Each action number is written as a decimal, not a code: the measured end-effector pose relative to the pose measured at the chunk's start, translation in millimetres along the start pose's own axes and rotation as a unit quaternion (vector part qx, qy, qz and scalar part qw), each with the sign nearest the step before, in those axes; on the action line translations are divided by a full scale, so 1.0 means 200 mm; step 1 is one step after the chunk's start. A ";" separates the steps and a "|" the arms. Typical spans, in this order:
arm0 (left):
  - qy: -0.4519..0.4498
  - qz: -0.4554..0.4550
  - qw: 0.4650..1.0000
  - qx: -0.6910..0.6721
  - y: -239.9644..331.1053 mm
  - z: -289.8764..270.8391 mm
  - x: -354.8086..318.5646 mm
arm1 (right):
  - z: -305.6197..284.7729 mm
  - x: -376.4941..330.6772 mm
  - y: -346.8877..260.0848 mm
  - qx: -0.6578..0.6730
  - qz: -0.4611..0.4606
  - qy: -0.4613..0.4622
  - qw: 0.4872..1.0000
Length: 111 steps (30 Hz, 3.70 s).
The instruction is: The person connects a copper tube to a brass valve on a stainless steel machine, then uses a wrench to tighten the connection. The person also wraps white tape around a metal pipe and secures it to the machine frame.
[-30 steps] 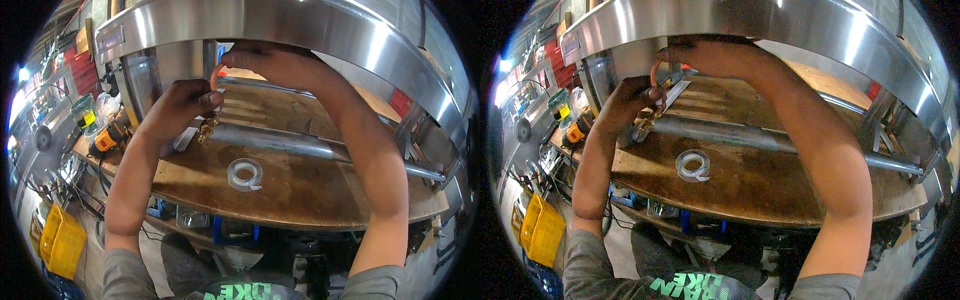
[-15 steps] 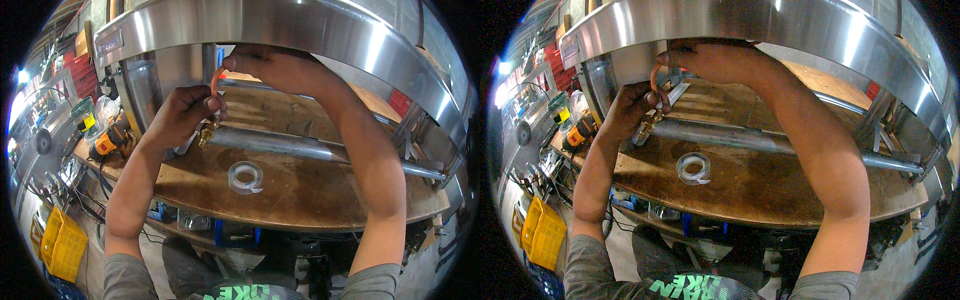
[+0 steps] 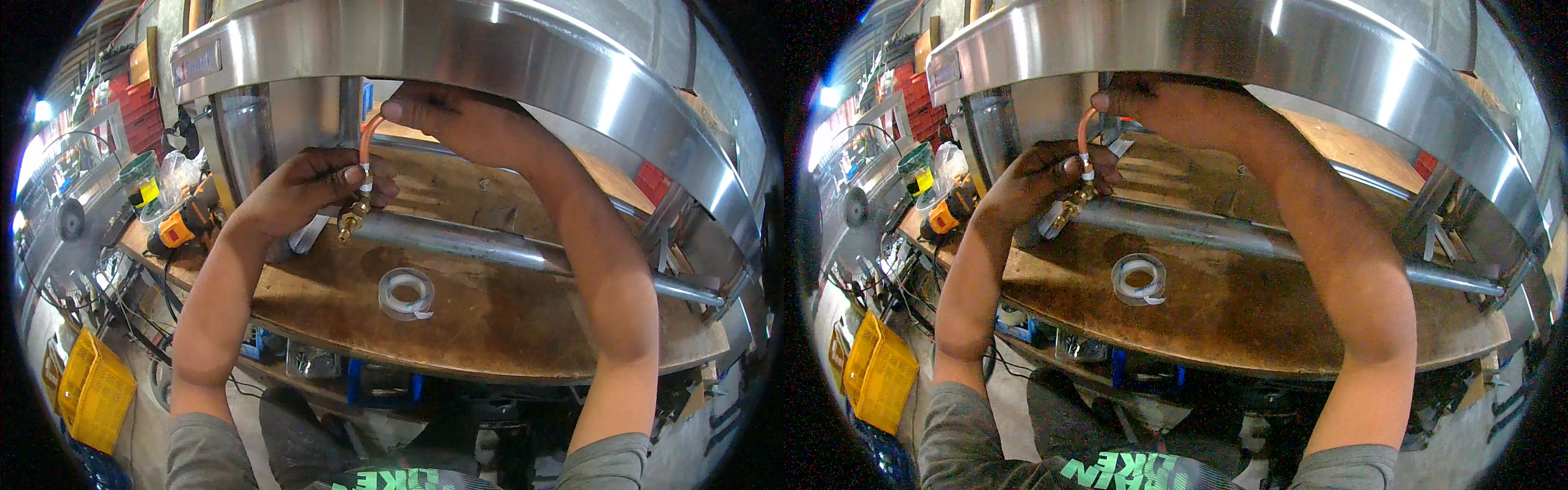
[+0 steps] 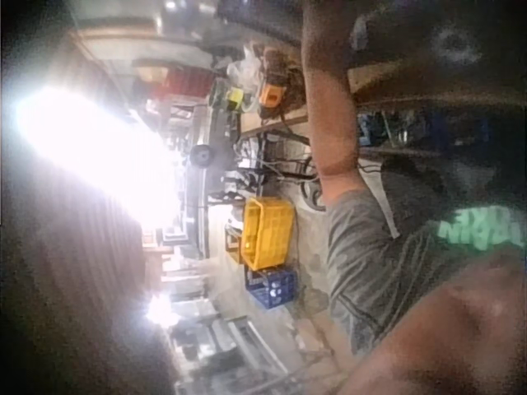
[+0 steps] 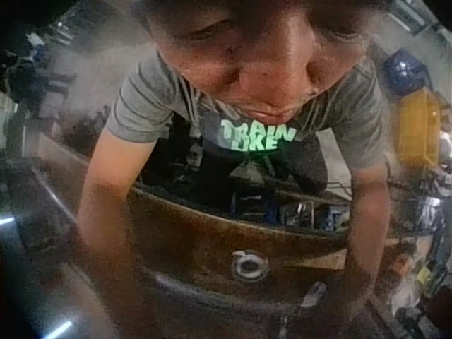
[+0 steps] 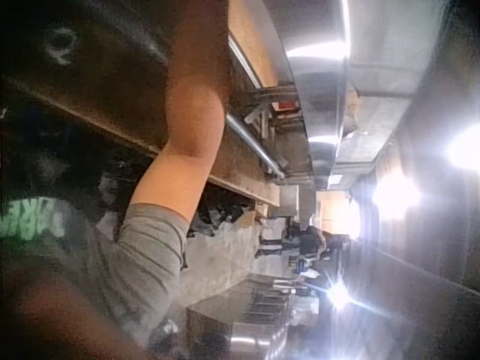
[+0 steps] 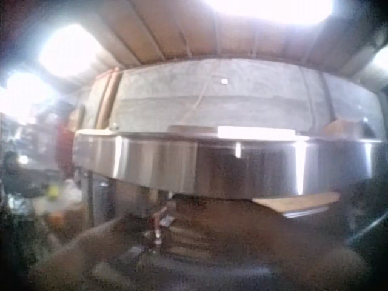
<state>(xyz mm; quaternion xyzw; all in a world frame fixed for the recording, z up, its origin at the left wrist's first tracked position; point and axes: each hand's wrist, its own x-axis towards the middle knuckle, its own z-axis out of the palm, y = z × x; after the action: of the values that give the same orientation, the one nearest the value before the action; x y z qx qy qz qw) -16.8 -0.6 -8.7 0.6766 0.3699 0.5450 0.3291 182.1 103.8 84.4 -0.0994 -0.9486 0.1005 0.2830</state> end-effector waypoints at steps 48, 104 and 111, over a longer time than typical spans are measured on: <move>0.134 -0.045 0.990 0.008 0.03 0.10 0.00 | -0.01 0.06 0.05 0.065 -0.031 -0.087 0.994; -0.019 0.026 0.997 0.076 0.02 -0.01 0.02 | -0.02 0.01 0.01 -0.017 0.041 -0.034 0.998; 0.057 0.072 0.985 0.144 0.02 0.02 0.01 | -0.02 0.03 0.03 -0.025 0.007 -0.034 0.999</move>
<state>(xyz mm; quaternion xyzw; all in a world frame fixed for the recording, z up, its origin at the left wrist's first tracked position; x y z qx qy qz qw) -13.2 -1.8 -5.4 0.7100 0.4129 0.5457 0.1661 179.5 111.2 88.9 -0.1095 -0.9593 0.0819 0.2472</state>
